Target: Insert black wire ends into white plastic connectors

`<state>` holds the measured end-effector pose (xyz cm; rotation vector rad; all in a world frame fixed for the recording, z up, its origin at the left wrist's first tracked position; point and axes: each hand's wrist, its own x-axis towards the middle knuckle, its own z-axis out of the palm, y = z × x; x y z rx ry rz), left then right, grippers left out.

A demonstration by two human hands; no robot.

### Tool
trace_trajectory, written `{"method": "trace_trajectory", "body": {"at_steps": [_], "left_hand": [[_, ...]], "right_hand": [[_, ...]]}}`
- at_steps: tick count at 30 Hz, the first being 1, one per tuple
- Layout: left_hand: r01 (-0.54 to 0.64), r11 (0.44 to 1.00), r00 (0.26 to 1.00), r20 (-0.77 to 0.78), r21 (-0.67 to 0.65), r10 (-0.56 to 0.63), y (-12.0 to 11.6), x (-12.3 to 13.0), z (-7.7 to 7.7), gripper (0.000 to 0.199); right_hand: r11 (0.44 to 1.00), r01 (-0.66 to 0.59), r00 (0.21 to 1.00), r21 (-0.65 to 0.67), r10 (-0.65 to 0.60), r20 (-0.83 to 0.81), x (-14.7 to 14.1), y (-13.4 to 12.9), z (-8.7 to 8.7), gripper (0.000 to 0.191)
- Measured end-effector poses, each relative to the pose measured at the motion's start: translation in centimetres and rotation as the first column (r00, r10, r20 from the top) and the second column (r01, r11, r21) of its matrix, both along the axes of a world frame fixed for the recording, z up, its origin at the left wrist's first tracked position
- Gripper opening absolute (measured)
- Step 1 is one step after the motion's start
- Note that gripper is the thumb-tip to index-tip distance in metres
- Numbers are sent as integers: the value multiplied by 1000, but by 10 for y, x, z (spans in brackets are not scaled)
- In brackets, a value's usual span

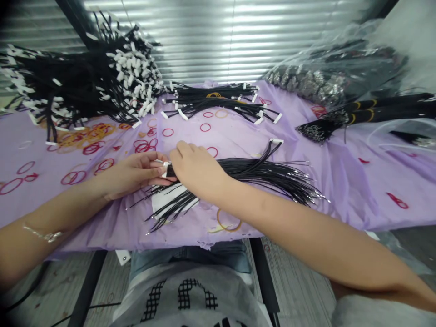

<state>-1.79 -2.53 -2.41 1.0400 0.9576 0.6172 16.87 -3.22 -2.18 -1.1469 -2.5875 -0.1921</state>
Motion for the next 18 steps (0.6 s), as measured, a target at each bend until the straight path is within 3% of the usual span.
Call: {"method": "trace_trajectory", "body": {"at_steps": [3,7,10,18], "left_hand": [[6,999,999,33,-50,-4,3,-2,1,19],[55,995,996,68,-84,-50,7,-6,0,18],[50,995,996,75,-91,-43,9,-7,-1,18],[-8,995,999,49,-101,13,5,-2,2,16]], "right_hand": [[994,88,988,-66,-95,-122,5,-1,3,23],[987,3,984,-161,-32,-175,4,-4,3,20],[989,-48,991,-142,29,-133,0,-6,-2,18],[999,7,999,-33,-8,-48,-6,-5,-8,18]]}}
